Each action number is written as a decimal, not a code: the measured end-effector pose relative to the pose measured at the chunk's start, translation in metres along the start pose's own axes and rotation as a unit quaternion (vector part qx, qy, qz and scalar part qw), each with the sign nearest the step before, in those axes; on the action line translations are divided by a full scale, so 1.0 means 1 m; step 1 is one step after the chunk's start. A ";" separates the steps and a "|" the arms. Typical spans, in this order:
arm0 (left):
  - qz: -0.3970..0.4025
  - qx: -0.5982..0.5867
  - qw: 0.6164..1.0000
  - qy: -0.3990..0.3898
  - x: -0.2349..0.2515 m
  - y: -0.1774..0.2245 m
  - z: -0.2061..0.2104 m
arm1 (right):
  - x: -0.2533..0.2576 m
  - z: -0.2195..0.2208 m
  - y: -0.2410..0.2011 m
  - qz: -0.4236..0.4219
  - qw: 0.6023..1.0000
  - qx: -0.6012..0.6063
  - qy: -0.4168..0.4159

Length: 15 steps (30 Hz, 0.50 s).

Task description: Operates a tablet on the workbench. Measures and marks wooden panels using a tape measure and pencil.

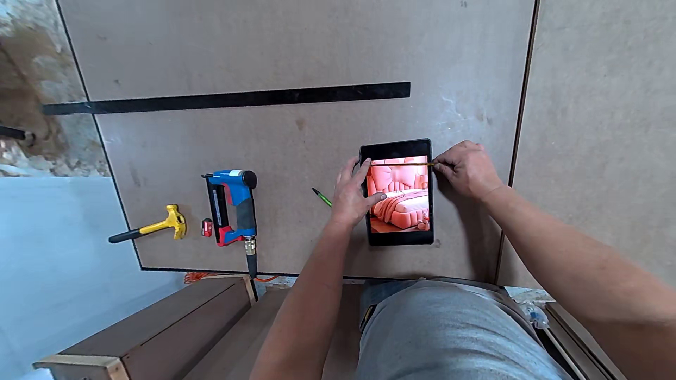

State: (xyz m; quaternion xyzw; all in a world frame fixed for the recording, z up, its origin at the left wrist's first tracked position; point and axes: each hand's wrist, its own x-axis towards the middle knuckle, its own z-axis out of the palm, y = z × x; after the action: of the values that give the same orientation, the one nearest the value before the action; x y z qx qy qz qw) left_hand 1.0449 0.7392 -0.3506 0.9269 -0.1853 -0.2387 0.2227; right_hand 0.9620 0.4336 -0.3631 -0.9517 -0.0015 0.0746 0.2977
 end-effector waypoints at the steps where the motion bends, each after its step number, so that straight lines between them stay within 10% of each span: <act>1: 0.000 0.002 1.000 0.000 0.000 0.000 0.000 | 0.000 0.000 0.001 -0.002 1.000 -0.002 0.001; 15: 0.001 0.009 1.000 -0.002 0.000 0.000 0.000 | 0.004 -0.002 0.002 0.000 1.000 -0.019 -0.004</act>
State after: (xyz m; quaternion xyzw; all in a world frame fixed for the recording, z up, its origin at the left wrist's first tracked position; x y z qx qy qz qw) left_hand 1.0446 0.7389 -0.3506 0.9283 -0.1887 -0.2389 0.2136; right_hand 0.9664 0.4309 -0.3634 -0.9568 -0.0041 0.0787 0.2799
